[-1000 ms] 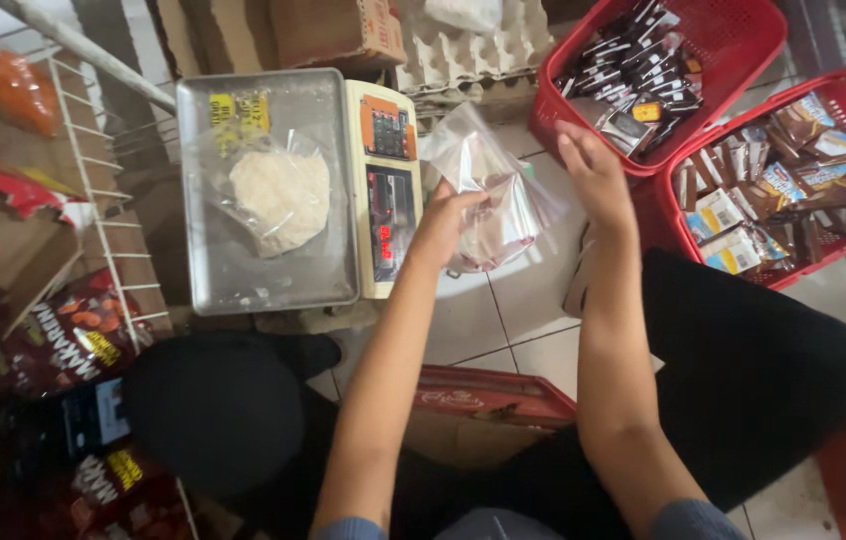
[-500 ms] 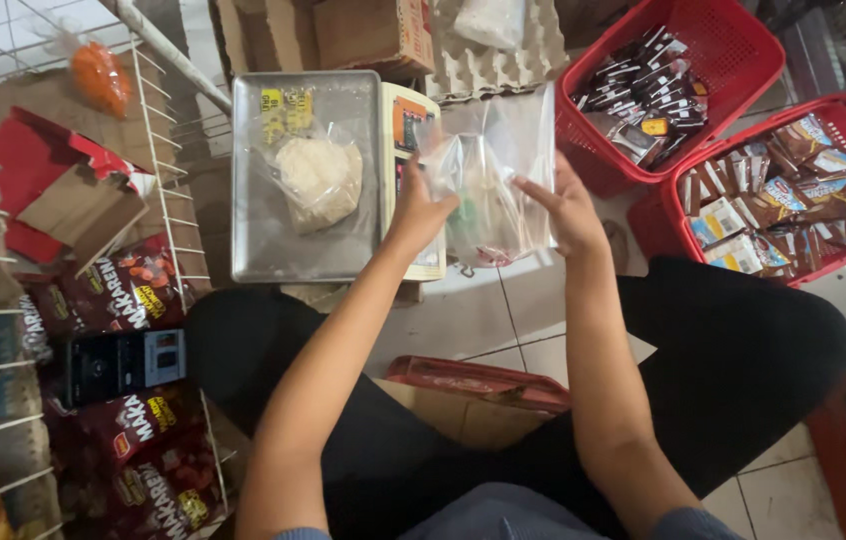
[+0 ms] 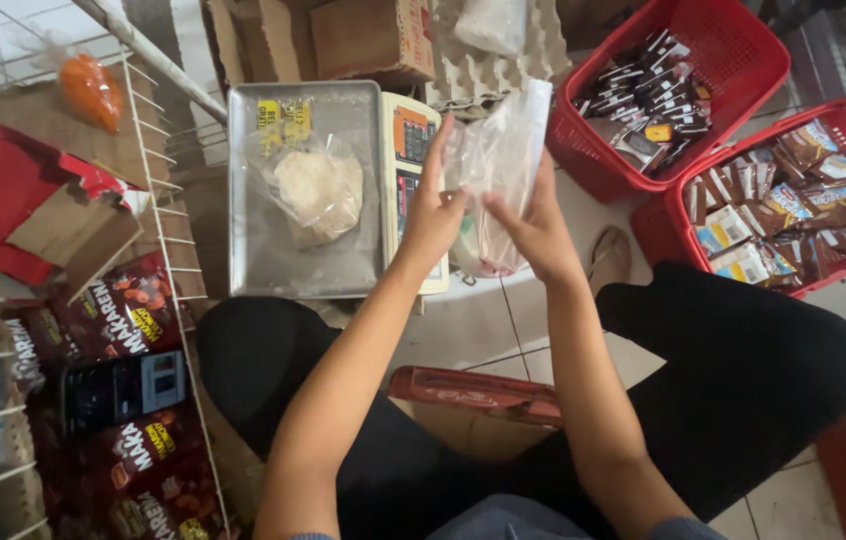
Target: The person scoops rice from a large bag into a small plastic bag placed on a digital scale. They repeatedly add rice using a metal scoop to reach a specific weight, then remove the filled bag and replace it with an empty one to continue the process.
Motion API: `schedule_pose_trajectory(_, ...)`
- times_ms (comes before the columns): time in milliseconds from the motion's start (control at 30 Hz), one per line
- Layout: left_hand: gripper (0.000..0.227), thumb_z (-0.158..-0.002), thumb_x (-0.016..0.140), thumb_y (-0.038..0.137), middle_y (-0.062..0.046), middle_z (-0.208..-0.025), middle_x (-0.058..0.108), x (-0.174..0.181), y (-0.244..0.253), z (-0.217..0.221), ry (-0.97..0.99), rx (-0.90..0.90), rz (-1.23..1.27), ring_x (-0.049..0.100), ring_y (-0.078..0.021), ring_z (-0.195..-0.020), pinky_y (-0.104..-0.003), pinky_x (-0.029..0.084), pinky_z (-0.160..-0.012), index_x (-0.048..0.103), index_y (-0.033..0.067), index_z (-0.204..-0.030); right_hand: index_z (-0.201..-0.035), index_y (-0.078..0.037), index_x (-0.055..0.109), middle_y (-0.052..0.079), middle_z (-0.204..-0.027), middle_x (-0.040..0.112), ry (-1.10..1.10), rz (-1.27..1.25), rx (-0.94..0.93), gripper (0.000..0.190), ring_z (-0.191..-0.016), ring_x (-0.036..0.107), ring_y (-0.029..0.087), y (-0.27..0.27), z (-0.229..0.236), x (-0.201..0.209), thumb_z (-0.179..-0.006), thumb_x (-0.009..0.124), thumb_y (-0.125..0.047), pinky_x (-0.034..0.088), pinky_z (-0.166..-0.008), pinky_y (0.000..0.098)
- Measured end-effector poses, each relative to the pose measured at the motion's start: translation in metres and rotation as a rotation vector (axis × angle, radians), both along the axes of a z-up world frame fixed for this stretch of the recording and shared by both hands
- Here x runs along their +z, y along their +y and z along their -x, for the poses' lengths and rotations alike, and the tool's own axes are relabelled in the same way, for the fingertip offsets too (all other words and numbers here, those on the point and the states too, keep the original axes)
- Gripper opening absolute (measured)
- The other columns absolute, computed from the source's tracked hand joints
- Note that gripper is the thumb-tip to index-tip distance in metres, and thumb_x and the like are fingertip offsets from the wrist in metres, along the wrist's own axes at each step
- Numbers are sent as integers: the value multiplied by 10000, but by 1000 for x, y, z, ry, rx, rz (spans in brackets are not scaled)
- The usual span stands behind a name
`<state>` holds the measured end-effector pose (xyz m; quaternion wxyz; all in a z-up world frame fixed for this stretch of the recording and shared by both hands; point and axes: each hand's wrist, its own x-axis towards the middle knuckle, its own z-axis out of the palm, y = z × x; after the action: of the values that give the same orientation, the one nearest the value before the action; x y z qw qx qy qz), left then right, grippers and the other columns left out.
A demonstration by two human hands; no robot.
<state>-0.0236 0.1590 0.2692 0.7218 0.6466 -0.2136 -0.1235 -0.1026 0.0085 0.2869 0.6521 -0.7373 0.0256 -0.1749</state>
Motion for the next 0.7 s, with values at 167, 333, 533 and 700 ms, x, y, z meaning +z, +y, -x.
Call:
schedule_pose_trajectory(167,953,-858,474,-159,-91,-1752,323,26,16,-5,-66,147,-257,540,-301,-1308,-229,519,-813,234,271,-1674,-1443,-73,323,96,-1313,560,185,-367,-212,708,-1125,632,194,-29,-7,-18,-841,659,88,586,-890,344)
schedule_pose_trajectory(333,968,-893,527,-143,-158,-1722,286,6,21,-8,-89,164,-292,408,-348,-1541,-261,563,-818,138,284,-1671,-1428,-13,426,122,-1339,576,76,-147,-242,512,-1160,648,178,-53,0,-47,-985,662,90,578,-934,295)
schedule_pose_trajectory(533,918,-907,462,-114,-187,-1735,233,-11,-2,2,-7,58,-32,386,-360,-1533,-287,538,-903,68,207,-1673,-1574,-52,362,129,-1503,513,206,-216,18,598,-1306,569,174,-16,-10,-28,-1053,654,-85,504,-1075,304)
schedule_pose_trajectory(700,697,-1151,462,241,-212,-1715,396,-19,-10,-8,251,-93,230,387,-300,-1580,-320,338,-1258,90,159,-1735,-1511,27,256,168,-1502,369,29,115,94,866,-1392,393,257,-6,-24,-32,-839,800,-8,361,-1133,368)
